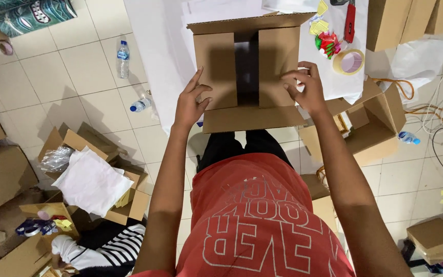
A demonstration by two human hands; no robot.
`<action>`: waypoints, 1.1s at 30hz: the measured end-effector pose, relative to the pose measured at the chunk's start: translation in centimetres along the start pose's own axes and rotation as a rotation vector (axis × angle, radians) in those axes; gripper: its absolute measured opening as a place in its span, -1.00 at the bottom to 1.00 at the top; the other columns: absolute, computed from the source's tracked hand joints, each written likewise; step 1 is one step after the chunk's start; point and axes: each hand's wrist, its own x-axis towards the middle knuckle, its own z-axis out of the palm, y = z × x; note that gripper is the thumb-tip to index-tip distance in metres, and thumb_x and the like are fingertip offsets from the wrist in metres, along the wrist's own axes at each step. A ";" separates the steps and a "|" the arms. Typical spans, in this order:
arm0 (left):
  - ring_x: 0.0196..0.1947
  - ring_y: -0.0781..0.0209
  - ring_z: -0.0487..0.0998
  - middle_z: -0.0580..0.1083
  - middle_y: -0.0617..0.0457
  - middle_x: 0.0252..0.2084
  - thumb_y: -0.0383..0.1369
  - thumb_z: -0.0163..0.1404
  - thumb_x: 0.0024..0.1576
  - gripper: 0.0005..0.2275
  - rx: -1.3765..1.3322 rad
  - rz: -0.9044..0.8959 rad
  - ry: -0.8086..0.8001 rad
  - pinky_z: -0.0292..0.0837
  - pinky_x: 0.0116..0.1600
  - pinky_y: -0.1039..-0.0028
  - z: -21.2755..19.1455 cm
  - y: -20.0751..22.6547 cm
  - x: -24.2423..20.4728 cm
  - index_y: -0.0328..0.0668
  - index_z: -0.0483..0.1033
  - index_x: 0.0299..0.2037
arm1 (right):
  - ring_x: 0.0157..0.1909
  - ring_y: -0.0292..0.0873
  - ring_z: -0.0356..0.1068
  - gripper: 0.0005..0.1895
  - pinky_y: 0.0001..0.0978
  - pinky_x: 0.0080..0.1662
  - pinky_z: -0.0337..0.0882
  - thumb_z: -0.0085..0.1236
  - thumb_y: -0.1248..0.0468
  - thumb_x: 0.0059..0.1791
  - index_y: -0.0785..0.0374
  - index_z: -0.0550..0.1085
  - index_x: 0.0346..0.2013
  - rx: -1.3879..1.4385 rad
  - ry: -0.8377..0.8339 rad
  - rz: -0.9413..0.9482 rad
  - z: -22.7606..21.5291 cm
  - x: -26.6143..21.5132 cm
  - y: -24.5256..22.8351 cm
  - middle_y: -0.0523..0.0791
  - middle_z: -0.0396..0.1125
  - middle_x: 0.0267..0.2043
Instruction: The person wraps a framed item in white tissue paper, places a second wrapped item on top of it, and then assembles and tapes a cardboard box to pack them.
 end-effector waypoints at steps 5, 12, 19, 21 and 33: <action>0.29 -0.30 0.40 0.24 -0.03 0.48 -0.57 0.25 0.12 -0.87 -0.134 0.027 0.099 0.45 0.35 0.13 0.0 -0.1 -1.3 -0.26 0.60 -0.19 | 0.35 0.42 0.20 -0.71 0.28 0.27 0.29 0.29 0.44 0.01 0.10 0.58 -0.01 0.116 -0.075 0.003 -1.3 -1.9 -1.5 0.18 0.05 0.38; 0.25 -0.26 0.46 0.28 -0.11 0.43 -0.52 0.25 0.16 -0.89 -0.160 0.046 0.199 0.50 0.32 0.12 2.7 -3.1 -2.3 -0.27 0.62 -0.16 | 0.24 0.32 0.34 -0.77 0.13 0.14 0.44 0.34 0.38 -0.01 0.08 0.61 -0.08 0.195 -0.059 0.123 -0.2 -3.5 0.3 0.13 0.15 0.35; 0.25 -0.24 0.45 0.33 -0.23 0.36 -0.59 0.07 0.26 -0.88 -0.127 0.076 0.209 0.57 0.24 0.13 2.7 -3.4 -3.3 -0.31 0.63 -0.06 | 0.16 0.22 0.42 -0.80 0.04 0.09 0.46 0.16 0.47 0.09 0.14 0.64 -0.13 0.190 -0.048 -0.012 0.2 -4.1 2.4 0.15 0.20 0.29; 0.26 -0.27 0.43 0.31 -0.24 0.38 -0.65 0.00 0.28 -0.82 -0.118 0.080 0.163 0.59 0.20 0.12 1.6 -3.3 -3.5 -0.31 0.62 -0.01 | 0.16 0.28 0.41 -0.72 0.13 0.10 0.45 0.03 0.55 0.12 0.18 0.63 -0.11 0.222 -0.062 -0.031 -0.7 -4.3 2.0 0.20 0.19 0.30; 0.41 -0.23 0.26 0.09 -0.16 0.54 -0.59 0.12 0.14 -0.45 -0.324 -0.043 -0.034 0.42 0.36 0.18 2.8 -5.0 -4.9 0.13 0.42 0.35 | 0.38 0.13 0.23 -0.49 -0.06 0.24 0.39 0.26 0.54 -0.08 0.22 0.55 0.16 0.447 -0.112 0.072 1.9 -6.3 4.8 0.23 -0.01 0.54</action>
